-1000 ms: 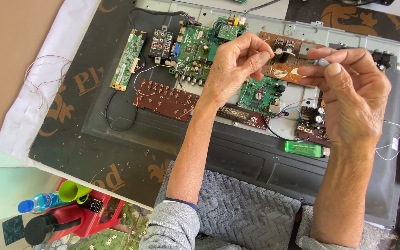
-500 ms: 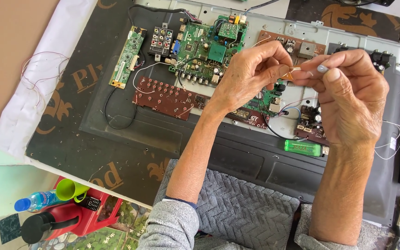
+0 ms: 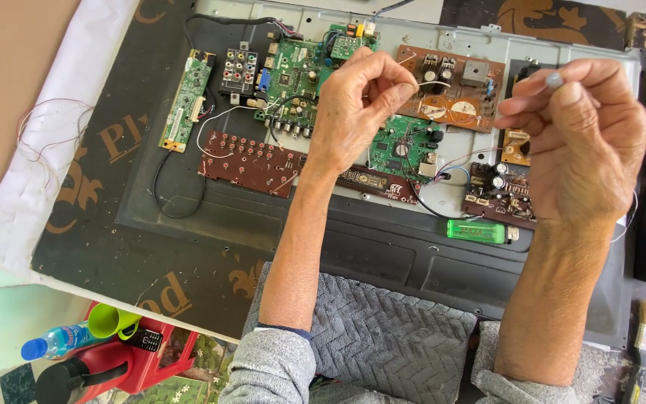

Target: Connecting internal wiring and electronic components to circuit boards during a television repair.

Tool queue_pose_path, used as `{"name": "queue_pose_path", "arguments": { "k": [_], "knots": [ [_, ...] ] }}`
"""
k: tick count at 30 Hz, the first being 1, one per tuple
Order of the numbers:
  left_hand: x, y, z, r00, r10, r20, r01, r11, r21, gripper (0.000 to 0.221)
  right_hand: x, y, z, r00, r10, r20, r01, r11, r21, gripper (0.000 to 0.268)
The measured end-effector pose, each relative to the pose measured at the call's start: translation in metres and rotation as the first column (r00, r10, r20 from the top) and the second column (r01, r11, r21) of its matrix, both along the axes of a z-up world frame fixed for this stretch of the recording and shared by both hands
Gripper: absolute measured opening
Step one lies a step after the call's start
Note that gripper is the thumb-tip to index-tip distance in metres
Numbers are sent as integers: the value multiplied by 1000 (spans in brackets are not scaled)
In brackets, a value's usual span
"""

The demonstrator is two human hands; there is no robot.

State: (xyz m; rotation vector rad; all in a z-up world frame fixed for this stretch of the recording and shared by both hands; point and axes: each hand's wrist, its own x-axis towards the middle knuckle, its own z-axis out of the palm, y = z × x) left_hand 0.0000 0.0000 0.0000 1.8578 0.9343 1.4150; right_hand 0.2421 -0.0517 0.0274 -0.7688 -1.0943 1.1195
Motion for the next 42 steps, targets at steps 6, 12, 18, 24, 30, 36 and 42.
{"name": "queue_pose_path", "arguments": {
  "k": [6, 12, 18, 24, 30, 36, 42],
  "knots": [
    [5, -4, 6, 997, -62, 38, 63, 998, -22, 7, 24, -4, -1, 997, -81, 5, 81, 997, 5, 11],
    [2, -3, 8, 998, -61, 19, 60, 998, 7, 7, 41, -4, -10, 988, -147, 53, 149, 988, -38, 16],
    [8, -8, 10, 990, -139, 11, 139, 990, -34, 5, 60, -2, -18, 971, -198, 137, 204, 978, -37, 30],
    [20, -9, 5, 987, -155, -31, 152, 986, -65, 5, 71, -7, -14, 974, -209, 83, 211, 978, -6, 29],
    [30, -10, 3, 987, -151, -48, 146, 985, -91, 6, 60, -10, -4, 962, -269, -43, 266, 962, -60, 30],
    [33, -10, 3, 987, -153, -41, 148, 984, -98, 6, 58, -14, -2, 978, -184, 98, 181, 983, 43, 15],
    [35, -11, 6, 982, -183, -50, 179, 982, -66, 8, 61, -13, -6, 976, -172, 135, 165, 984, 62, 15]
  ]
}}
